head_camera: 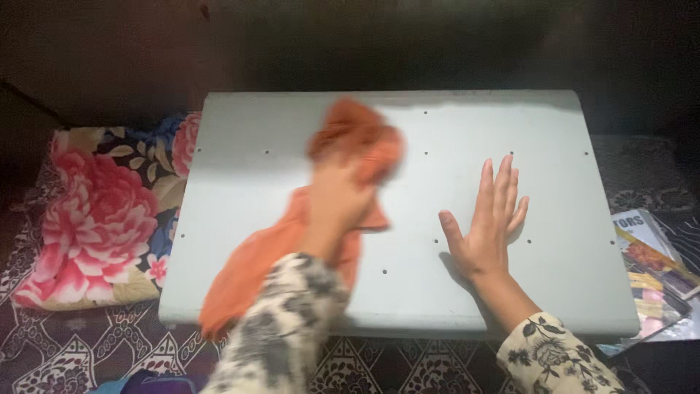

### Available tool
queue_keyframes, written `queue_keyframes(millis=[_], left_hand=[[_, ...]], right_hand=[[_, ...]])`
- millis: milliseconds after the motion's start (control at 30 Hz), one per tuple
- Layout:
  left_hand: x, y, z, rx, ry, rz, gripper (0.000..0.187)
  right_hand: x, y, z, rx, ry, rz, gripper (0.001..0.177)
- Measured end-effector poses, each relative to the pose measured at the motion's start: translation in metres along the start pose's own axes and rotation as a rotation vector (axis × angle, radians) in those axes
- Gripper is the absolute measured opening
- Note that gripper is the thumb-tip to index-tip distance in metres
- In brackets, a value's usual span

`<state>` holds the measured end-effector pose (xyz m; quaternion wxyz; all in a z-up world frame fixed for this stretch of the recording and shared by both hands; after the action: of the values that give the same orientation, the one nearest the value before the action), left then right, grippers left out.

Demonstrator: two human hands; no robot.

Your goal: The person wipes the lid of a metal box with an orange cloth. They then open the box and remove several items one by one, including a yellow cloth, a router box, a blue document, a drawing book, a white envelope, a grey folder, a toy, and a plastic bag, placing them on the floor beside the box.

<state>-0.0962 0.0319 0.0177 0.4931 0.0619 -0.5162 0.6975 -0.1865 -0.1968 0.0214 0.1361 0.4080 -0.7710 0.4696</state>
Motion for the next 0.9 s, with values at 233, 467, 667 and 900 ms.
queue_keyframes(millis=[233,467,667,900], left_hand=[[0.111,0.01,-0.104,0.139,-0.471,0.103,0.068],[0.12,0.017,-0.095,0.269,-0.521,0.125,0.066],[0.07,0.034,-0.024,0.06,-0.422,0.175,0.061],[-0.016,0.062,0.114,-0.013,-0.069,0.151,0.05]], right_hand=[[-0.004,0.002,-0.004,-0.002,-0.018,-0.041,0.098],[-0.002,-0.001,-0.012,0.033,-0.023,-0.077,0.101],[-0.004,0.001,-0.012,0.022,-0.037,-0.07,0.1],[-0.012,0.005,0.012,0.005,-0.109,0.015,0.098]])
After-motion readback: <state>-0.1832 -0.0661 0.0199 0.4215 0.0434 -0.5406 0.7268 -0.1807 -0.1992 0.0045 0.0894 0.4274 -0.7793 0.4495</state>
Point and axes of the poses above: each hand's wrist, its own y-axis away from the middle knuckle, its own x-axis out of the back of the hand, z = x × y, the point moved 7 cm from there along -y, towards the middle knuckle, and after that the axes turned 15 degrees about z, right-handed, at the moved point
